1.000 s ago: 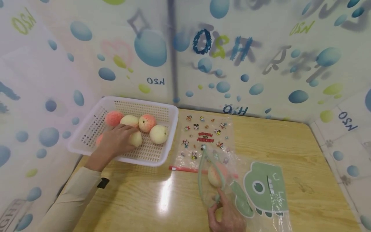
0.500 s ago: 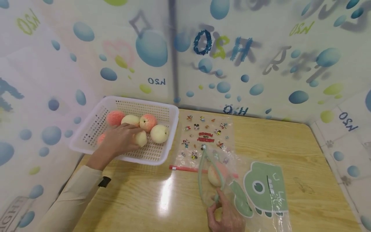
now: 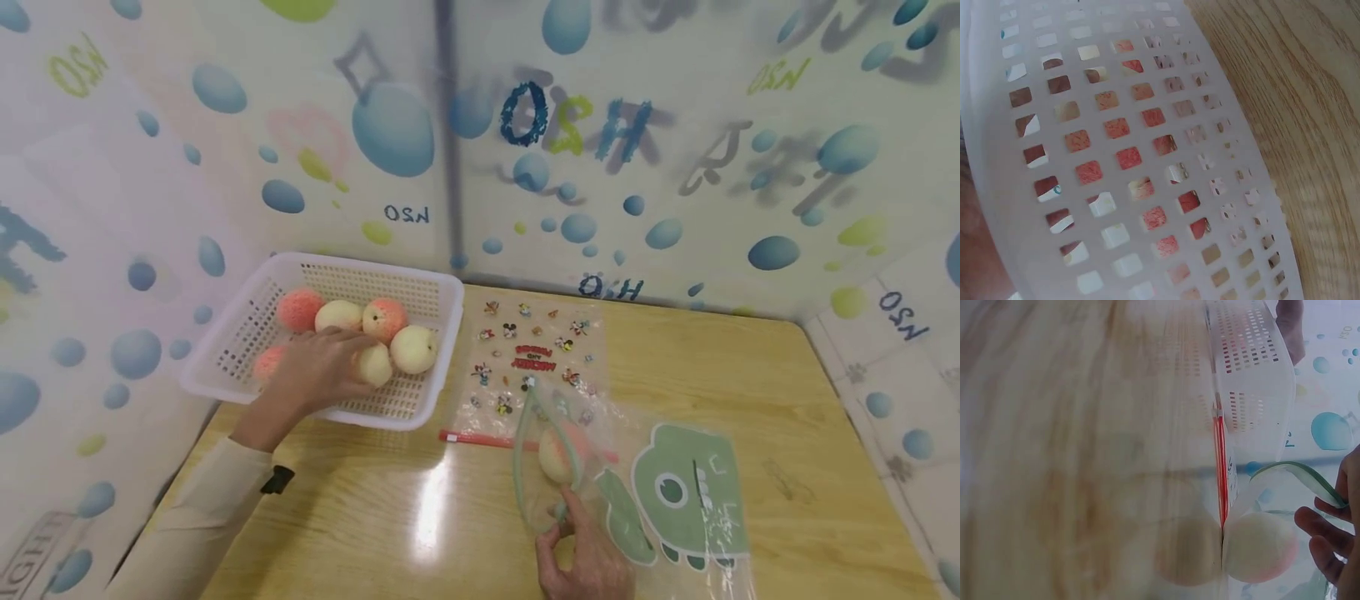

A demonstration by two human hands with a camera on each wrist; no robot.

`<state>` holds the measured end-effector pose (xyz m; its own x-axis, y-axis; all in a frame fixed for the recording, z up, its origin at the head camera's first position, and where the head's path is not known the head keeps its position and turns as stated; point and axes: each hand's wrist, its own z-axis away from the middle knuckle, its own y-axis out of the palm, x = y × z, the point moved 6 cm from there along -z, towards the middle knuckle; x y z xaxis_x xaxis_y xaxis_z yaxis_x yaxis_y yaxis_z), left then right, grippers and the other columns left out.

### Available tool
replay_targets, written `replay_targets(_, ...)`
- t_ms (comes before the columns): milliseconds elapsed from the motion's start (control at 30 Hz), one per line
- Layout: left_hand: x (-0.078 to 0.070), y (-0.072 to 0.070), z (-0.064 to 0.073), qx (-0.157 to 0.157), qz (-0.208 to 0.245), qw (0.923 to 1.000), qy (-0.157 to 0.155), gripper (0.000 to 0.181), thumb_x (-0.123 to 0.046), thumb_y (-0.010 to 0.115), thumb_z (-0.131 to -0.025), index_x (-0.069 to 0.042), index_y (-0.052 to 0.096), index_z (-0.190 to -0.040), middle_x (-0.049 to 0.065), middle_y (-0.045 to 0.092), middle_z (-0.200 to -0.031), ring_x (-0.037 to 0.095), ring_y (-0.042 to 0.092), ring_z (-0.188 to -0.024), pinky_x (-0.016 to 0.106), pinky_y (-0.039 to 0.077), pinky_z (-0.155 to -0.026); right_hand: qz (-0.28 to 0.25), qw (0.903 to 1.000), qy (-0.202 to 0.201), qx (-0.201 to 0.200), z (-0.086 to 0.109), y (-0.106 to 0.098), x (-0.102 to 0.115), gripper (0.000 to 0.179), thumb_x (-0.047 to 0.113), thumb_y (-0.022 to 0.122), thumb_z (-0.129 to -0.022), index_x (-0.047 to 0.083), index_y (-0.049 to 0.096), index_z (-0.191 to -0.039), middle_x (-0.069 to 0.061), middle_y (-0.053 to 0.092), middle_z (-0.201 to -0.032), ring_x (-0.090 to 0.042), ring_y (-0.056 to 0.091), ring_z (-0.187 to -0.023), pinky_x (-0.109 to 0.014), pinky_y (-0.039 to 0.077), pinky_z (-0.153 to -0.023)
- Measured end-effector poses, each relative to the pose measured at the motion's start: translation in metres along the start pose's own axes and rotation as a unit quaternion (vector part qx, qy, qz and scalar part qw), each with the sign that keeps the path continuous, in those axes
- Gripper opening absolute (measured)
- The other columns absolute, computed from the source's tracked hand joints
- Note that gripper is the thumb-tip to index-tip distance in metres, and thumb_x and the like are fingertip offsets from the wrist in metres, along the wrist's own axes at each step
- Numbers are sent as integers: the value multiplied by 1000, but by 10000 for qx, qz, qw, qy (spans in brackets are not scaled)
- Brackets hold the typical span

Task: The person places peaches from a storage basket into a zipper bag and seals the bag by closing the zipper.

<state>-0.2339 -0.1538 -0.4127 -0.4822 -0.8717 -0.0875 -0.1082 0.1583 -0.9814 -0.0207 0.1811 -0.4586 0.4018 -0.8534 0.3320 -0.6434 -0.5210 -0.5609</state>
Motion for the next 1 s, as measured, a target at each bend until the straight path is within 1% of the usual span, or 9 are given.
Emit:
replay_targets(133, -5, -1, -1, -24, 15, 10000, 14, 65, -41, 84, -72, -11, 67, -128, 9, 70, -119, 31, 62, -103, 50, 52, -86, 44, 9999, 105, 98, 0, 0, 0, 50, 30, 46, -91, -7, 64, -118, -1, 74, -83, -10, 61, -52, -14, 42, -43)
replay_targets(233, -8, -5, -1, -165, 96, 9998, 35, 72, -44, 85, -71, -11, 66, -132, 10, 68, -126, 33, 60, -109, 51, 51, -89, 99, 9994, 211, 260, -2, 0, 2, 49, 29, 47, -89, -6, 64, -119, -2, 75, -84, -10, 62, -54, -15, 43, -44)
replay_targets(400, -15, -13, -2, -575, 200, 9979, 213, 73, -47, 85, -70, -8, 68, -130, 11, 68, -127, 32, 60, -109, 49, 52, -87, 22, 9980, 415, 469, -4, -1, 2, 50, 26, 49, -85, -7, 63, -120, -5, 75, -85, -12, 63, -55, -16, 44, -46)
replay_targets(533, -21, -19, -4, -905, 175, 9951, 370, 70, -45, 85, -70, -6, 69, -126, 12, 69, -124, 33, 61, -106, 47, 53, -81, 38, 9989, 325, 331, -4, -1, 1, 50, 26, 47, -87, -7, 64, -120, -4, 75, -85, -12, 63, -55, -16, 44, -45)
replay_targets(633, -24, -22, -6, -1087, 185, 9928, 468, 68, -42, 84, -70, -5, 70, -125, 13, 69, -123, 33, 62, -104, 46, 53, -80, 91, 9993, 266, 263, -3, -1, 0, 49, 27, 46, -88, -6, 64, -120, -2, 76, -85, -12, 63, -55, -16, 44, -45)
replay_targets(700, -27, -24, -6, -1145, 152, 9920, 514, 68, -43, 84, -71, -6, 69, -126, 13, 69, -123, 33, 62, -105, 46, 54, -81, 89, 9995, 224, 218, -2, 0, 0, 49, 28, 46, -89, -6, 64, -119, -2, 76, -85, -12, 63, -55, -16, 43, -45)
replay_targets(867, -32, -26, -6, -1151, 124, 9914, 604, 70, -45, 85, -72, -7, 67, -129, 12, 68, -127, 32, 61, -109, 46, 54, -82, 106, 9997, 133, 146, -2, 0, 1, 48, 27, 47, -88, -7, 65, -118, -3, 76, -85, -14, 64, -54, -16, 43, -44)
replay_targets(900, -34, -26, -5, -1162, 129, 9912, 618, 71, -45, 85, -72, -7, 67, -130, 12, 67, -127, 31, 61, -110, 46, 54, -82, 92, 9998, 130, 155, -2, 0, 1, 48, 26, 47, -88, -7, 66, -118, -3, 76, -85, -14, 64, -55, -17, 44, -45)
replay_targets(1000, -37, -28, -4, -1244, 176, 9900, 648, 71, -43, 86, -72, -8, 67, -130, 10, 67, -129, 30, 60, -111, 45, 54, -81, 78, 9990, 278, 347, -2, 0, 1, 49, 25, 50, -85, -7, 65, -119, -4, 76, -86, -15, 64, -56, -17, 44, -46)
